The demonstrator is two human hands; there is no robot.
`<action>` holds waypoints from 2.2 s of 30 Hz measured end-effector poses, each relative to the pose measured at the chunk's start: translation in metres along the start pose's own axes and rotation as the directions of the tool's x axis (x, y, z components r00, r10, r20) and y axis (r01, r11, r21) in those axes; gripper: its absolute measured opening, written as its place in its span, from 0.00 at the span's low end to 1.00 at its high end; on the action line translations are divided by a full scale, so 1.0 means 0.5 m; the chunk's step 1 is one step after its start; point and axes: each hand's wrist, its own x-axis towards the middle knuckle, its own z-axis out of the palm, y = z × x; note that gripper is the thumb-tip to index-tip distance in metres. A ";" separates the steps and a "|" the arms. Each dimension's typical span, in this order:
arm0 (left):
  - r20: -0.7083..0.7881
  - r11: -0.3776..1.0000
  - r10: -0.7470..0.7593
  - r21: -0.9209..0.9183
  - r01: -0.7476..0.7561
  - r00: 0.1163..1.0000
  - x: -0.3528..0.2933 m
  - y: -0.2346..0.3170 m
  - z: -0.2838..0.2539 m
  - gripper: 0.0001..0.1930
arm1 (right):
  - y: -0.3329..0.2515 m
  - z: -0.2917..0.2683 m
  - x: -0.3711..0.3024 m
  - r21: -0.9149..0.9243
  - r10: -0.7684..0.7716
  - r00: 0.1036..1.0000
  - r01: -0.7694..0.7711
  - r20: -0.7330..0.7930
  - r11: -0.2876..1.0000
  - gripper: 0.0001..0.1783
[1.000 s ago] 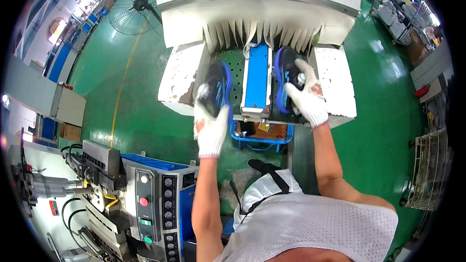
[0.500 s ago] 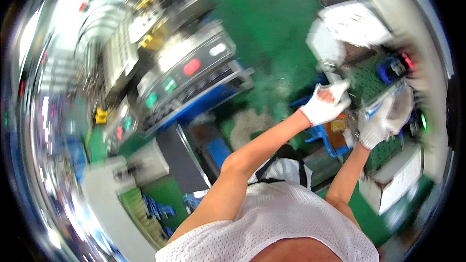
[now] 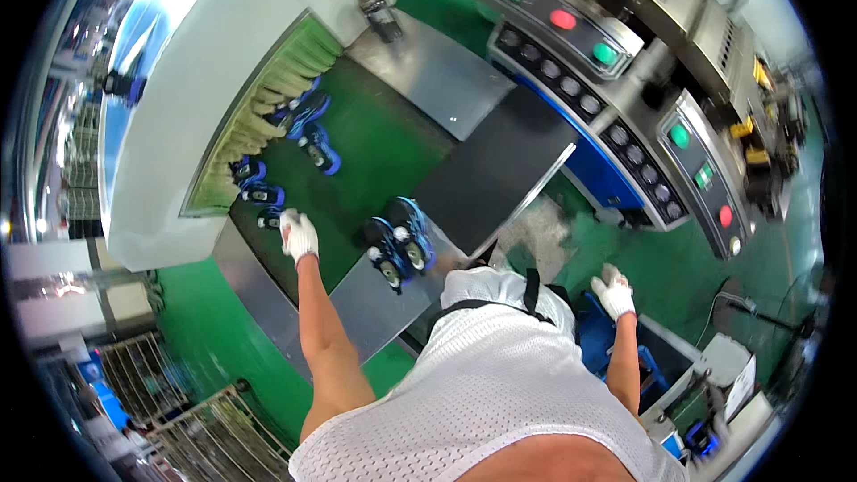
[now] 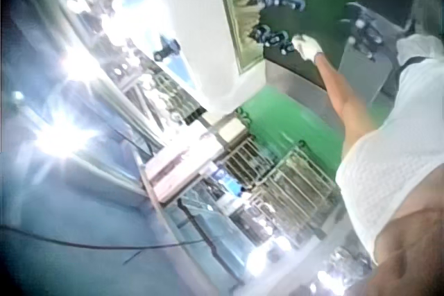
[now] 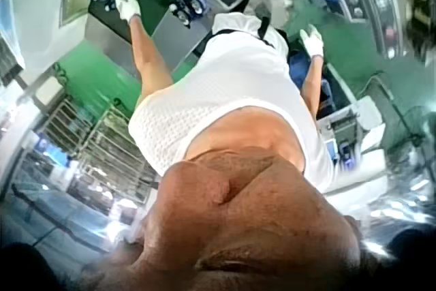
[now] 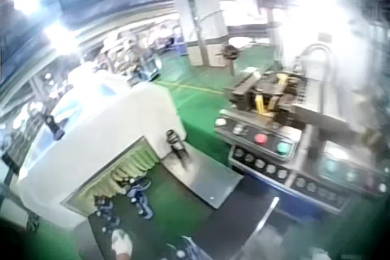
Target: The person operates a lasting machine by placing shoes onto the machine's molds, pressing buttons to activate the pneumatic press, and then removing the shoes and placing them into a cooling tunnel.
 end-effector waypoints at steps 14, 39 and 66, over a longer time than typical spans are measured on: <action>-0.078 0.996 -0.059 0.062 0.064 0.995 0.235 -0.315 0.103 0.19 | 0.048 -0.059 0.036 -0.674 -0.145 0.865 0.469 0.480 0.571 0.23; -0.259 -0.362 0.929 -0.781 -0.510 -0.263 -0.659 1.364 -0.059 0.29 | -0.188 -0.472 0.035 0.875 0.119 0.939 0.248 -0.323 0.416 0.41; 0.242 0.236 0.970 -0.924 -0.302 0.018 -0.823 1.712 0.164 0.29 | 0.089 -0.855 0.234 0.795 0.435 0.700 0.604 -0.566 0.062 0.27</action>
